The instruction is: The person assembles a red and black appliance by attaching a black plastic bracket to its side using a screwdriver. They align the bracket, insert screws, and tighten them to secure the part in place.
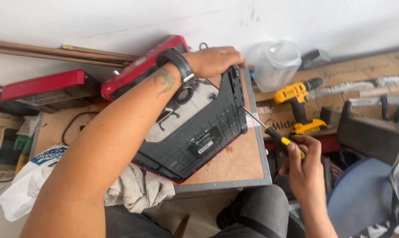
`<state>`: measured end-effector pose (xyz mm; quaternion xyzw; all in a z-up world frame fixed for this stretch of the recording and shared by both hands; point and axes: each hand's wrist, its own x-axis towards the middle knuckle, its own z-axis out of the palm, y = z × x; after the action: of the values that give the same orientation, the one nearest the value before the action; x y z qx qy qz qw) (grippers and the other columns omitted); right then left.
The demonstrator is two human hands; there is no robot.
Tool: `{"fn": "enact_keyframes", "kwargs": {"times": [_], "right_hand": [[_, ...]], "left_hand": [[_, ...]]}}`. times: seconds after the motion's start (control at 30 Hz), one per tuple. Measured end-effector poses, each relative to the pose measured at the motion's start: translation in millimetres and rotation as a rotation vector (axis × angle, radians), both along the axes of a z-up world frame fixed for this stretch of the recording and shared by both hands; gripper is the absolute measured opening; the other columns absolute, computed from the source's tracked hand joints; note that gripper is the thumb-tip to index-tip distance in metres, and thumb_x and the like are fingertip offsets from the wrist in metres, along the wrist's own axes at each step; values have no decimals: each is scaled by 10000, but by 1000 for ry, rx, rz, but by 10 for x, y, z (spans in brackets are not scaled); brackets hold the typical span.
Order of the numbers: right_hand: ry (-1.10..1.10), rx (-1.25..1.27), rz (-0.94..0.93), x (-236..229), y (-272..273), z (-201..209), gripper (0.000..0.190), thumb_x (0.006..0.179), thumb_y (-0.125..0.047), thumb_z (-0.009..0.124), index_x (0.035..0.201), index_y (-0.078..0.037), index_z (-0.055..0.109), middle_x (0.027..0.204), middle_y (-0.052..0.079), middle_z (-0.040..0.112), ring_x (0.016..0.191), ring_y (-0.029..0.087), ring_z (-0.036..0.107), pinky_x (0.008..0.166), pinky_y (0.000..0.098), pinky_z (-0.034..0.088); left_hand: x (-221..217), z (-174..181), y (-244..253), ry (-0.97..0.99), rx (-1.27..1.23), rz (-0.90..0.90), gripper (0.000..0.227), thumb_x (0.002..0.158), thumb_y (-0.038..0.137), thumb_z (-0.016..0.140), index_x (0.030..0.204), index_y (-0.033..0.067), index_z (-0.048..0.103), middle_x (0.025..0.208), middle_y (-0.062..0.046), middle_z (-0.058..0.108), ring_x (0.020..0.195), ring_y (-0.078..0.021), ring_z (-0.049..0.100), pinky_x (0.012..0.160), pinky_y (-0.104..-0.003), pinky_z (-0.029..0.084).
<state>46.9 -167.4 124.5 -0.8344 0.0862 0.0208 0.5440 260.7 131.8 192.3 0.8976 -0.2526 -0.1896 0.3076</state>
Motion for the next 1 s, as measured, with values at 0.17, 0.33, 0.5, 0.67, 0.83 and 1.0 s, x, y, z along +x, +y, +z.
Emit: {"fn": "enact_keyframes", "kwargs": {"times": [0.17, 0.33, 0.5, 0.67, 0.83, 1.0], "right_hand": [[-113, 47, 148, -104, -94, -19, 512, 919, -125, 646, 1330, 4, 371, 1110, 133, 582, 786, 182, 635, 618, 287, 539], [-522, -399, 201, -137, -67, 141, 379, 958, -78, 676, 1290, 6, 512, 1276, 198, 586, 1134, 345, 633, 879, 402, 540], [-578, -519, 139, -82, 75, 245, 336, 990, -98, 654, 1308, -16, 579, 1300, 198, 616, 1187, 390, 631, 954, 447, 528], [-570, -611, 108, -49, 167, 354, 346, 987, -131, 643, 1317, -38, 599, 1287, 199, 637, 1141, 407, 650, 919, 442, 526], [57, -506, -122, 141, 184, 389, 243, 1113, -203, 575, 1263, -26, 647, 961, 258, 719, 858, 371, 730, 805, 448, 540], [-41, -334, 114, 75, 3, 246, 476, 923, -211, 656, 1298, -2, 453, 995, 211, 703, 782, 304, 735, 705, 421, 571]], "left_hand": [[-184, 295, 121, -412, -190, -160, 423, 1117, 289, 402, 1244, -55, 615, 1309, -220, 573, 1245, -355, 542, 1048, -461, 406], [-1723, 883, 780, -558, 174, 294, 270, 1028, 311, 602, 945, 63, 666, 911, -91, 658, 843, -288, 646, 723, -460, 506], [-2926, 713, 931, -644, -34, 606, 523, 876, 367, 751, 1259, 26, 651, 1254, -196, 657, 1147, -374, 633, 979, -452, 489], [-3017, 345, 891, -512, -320, 715, 473, 835, 210, 796, 1226, 27, 601, 1244, -143, 615, 1094, -301, 661, 919, -397, 538], [-3043, 104, 1028, -508, -325, 679, 413, 837, 139, 792, 1174, 26, 582, 1231, -139, 593, 1072, -296, 659, 871, -370, 552], [-3017, 74, 1043, -517, -324, 665, 398, 820, 136, 806, 1121, 35, 566, 1216, -126, 599, 1076, -285, 671, 868, -365, 552]]}}
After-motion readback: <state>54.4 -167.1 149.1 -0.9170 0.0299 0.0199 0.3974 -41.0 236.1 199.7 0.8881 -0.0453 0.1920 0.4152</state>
